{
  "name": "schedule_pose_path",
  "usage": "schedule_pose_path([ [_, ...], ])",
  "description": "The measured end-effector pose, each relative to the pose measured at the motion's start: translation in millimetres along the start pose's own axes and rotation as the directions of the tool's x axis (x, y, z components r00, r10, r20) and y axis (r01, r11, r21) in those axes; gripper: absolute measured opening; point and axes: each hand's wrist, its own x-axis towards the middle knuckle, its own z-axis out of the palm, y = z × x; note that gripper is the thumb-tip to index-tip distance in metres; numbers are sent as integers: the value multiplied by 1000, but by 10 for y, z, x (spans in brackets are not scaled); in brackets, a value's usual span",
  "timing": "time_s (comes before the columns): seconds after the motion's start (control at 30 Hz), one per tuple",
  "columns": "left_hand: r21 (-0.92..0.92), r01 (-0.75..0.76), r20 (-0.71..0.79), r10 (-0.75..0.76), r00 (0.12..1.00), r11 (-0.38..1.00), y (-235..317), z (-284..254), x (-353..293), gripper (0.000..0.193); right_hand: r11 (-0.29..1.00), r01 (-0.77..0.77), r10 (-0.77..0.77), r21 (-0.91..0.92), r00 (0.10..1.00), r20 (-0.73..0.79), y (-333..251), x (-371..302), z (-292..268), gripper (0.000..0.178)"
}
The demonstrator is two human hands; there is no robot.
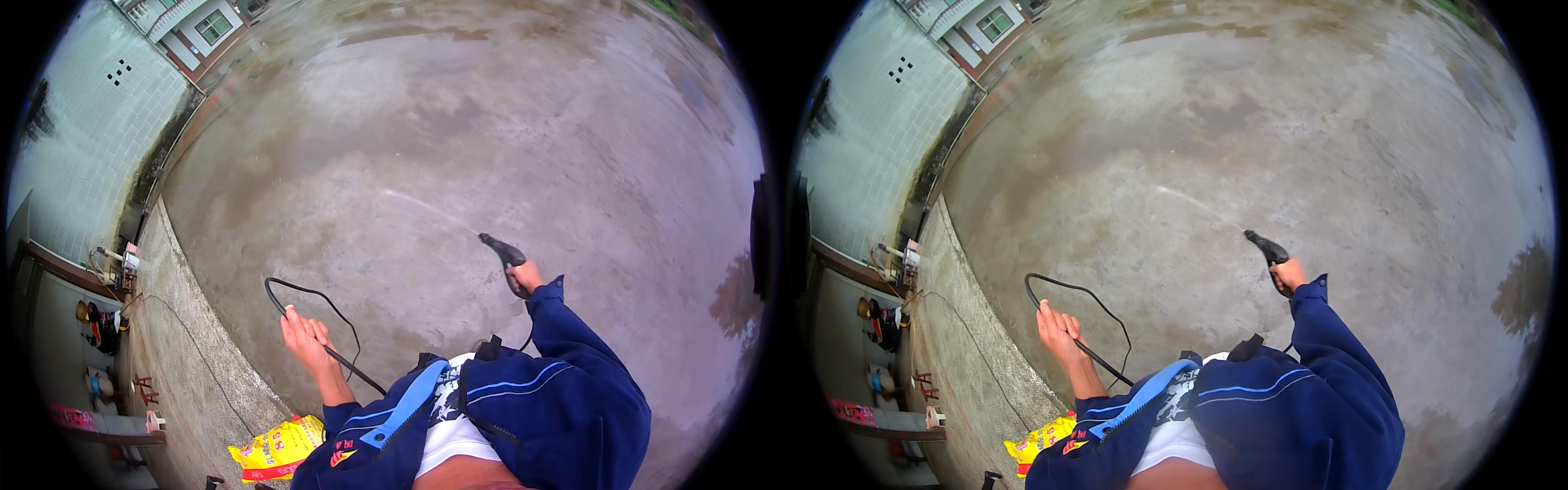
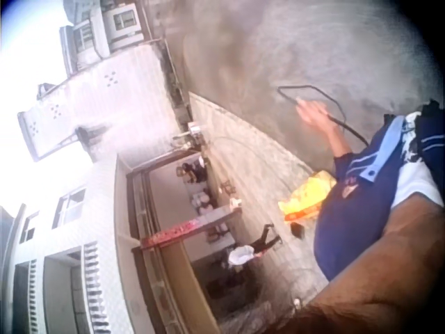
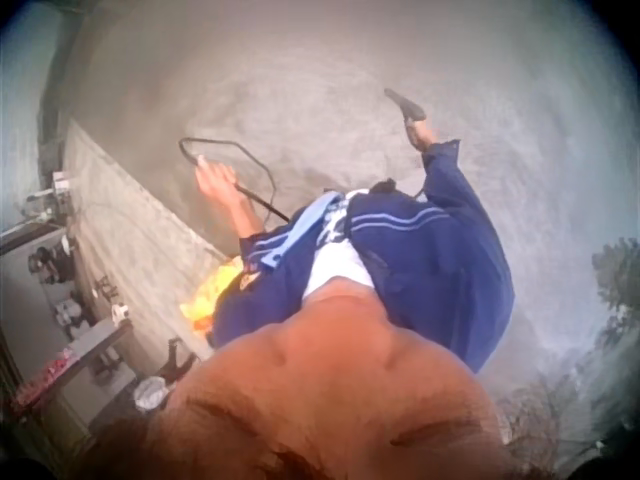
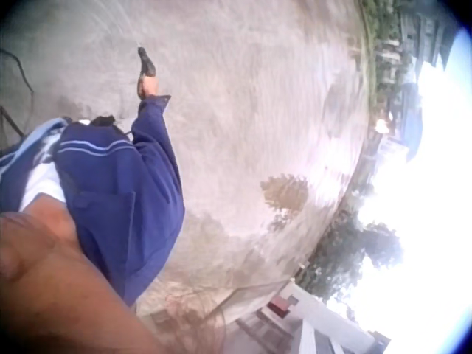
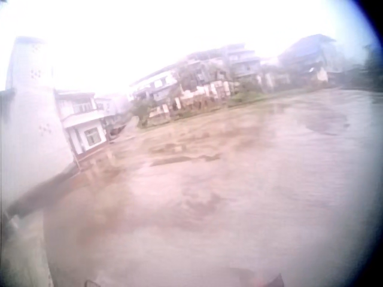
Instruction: The person uses a pressure washer to clean a concrete courtyard. They move a large yellow sack and a small brick to clear the area, then spray the floor. Another person mops the wet surface in the background.
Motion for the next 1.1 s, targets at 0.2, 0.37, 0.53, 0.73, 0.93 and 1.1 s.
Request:
schedule_pose_path([
  [0.2,55,7,2,-7,1000,998,-37,280,-58,20,1000,14,-15,-14,997,-78,200,2,-489,25],
  [0.37,79,-17,86,10,996,997,-37,299,-23,23,998,41,-42,45,999,18,73,-133,-134,23],
  [0.53,77,-33,97,26,995,996,-32,200,41,23,996,20,-8,90,991,-132,314,71,-449,21],
  [0.73,70,-30,90,24,996,997,-223,35,198,18,992,114,-117,-57,991,-59,106,25,194,26],
  [0.93,45,-83,53,81,995,995,-359,-61,484,13,984,149,-155,-95,986,-58,-255,398,461,24],
  [1.1,63,-96,-21,98,995,993,-478,-168,866,13,970,219,-213,-104,975,67,-677,819,1012,26],
])
